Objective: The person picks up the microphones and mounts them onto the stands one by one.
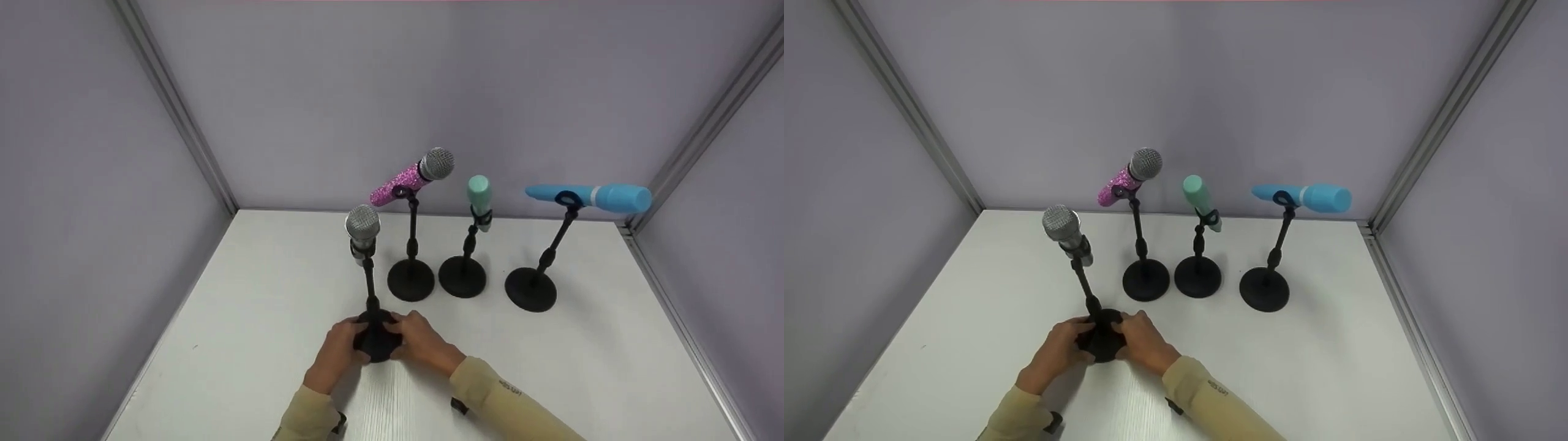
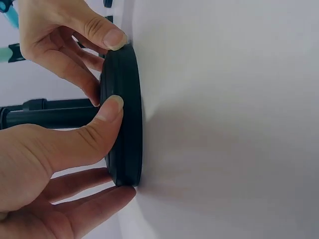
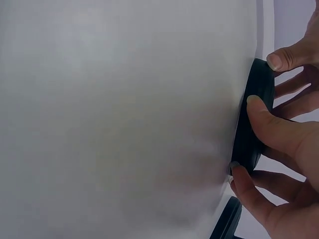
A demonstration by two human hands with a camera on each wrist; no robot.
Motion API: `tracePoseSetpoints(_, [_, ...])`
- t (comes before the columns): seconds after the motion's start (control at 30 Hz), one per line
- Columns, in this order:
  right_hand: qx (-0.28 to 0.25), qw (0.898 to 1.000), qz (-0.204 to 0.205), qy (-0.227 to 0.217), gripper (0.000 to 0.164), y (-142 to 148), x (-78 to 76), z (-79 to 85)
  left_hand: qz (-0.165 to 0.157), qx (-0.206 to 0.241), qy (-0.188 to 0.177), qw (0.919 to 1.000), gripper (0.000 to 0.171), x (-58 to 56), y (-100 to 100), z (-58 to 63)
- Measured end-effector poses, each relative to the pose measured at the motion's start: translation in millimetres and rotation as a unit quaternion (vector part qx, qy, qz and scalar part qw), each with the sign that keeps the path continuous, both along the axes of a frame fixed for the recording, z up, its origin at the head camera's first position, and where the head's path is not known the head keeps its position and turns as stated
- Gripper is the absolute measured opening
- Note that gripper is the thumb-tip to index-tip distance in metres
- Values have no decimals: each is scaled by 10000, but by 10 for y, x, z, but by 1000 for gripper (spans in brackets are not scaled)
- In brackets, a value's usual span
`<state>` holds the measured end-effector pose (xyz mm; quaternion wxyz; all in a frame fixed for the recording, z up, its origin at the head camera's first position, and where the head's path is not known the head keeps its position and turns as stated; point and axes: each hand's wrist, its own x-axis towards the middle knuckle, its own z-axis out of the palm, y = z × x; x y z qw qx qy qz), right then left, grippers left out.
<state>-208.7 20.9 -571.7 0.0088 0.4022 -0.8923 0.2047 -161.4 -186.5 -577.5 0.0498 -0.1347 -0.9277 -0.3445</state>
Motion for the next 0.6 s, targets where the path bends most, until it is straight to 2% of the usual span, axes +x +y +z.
tracePoseSetpoints(0.17, [-7, 10000, 16, 18, 58, -105, -78, 6, 150, 56, -42, 9999, 56, -54, -74, 8])
tracePoseSetpoints(0.47, [-49, 9998, 68, 203, 54, -234, -187, -17, 280, -54, 188, 9994, 53, -142, -165, -9])
tracePoseSetpoints(0.6, [65, 9999, -16, 93, 55, -290, -228, 3, 297, 2, 208, 9993, 54, -180, -198, 3])
